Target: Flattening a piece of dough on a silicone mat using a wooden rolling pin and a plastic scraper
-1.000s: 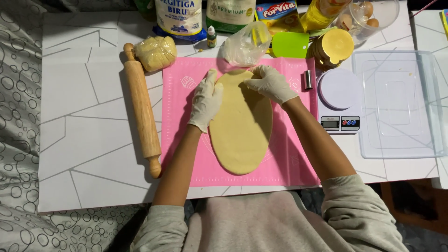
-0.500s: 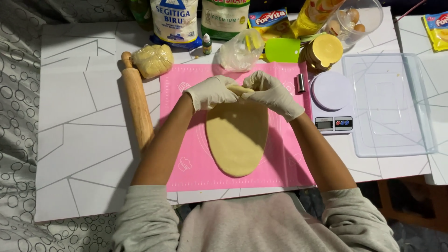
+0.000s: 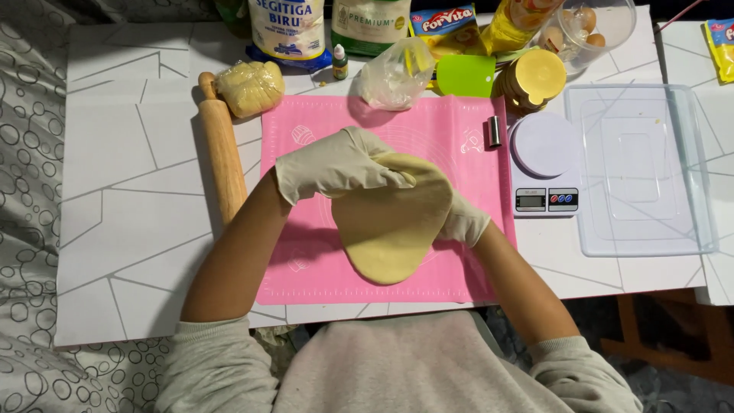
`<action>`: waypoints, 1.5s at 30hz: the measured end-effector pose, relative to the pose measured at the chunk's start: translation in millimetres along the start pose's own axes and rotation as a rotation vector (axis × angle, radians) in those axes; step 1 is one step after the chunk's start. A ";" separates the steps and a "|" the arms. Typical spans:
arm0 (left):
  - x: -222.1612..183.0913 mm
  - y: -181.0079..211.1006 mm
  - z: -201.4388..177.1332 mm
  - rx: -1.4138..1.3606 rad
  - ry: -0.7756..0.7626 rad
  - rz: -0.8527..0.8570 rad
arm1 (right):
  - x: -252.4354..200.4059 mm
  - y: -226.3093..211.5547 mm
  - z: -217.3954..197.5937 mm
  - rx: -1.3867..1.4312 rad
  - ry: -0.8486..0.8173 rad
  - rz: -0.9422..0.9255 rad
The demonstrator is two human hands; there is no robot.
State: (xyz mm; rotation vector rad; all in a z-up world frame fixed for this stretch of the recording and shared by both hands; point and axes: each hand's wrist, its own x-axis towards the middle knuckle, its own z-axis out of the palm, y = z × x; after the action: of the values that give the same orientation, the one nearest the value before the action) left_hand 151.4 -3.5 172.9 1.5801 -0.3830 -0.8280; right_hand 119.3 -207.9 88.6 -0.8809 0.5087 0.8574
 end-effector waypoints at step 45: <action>-36.0 -116.8 17.9 -0.495 0.763 -0.313 | 41.2 27.2 -156.2 -0.192 0.361 -0.320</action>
State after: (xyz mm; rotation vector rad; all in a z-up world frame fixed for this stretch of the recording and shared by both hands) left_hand 89.5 30.5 71.6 1.3701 0.5890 -0.4401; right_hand 113.4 -310.3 -39.1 -1.2670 0.5837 0.4590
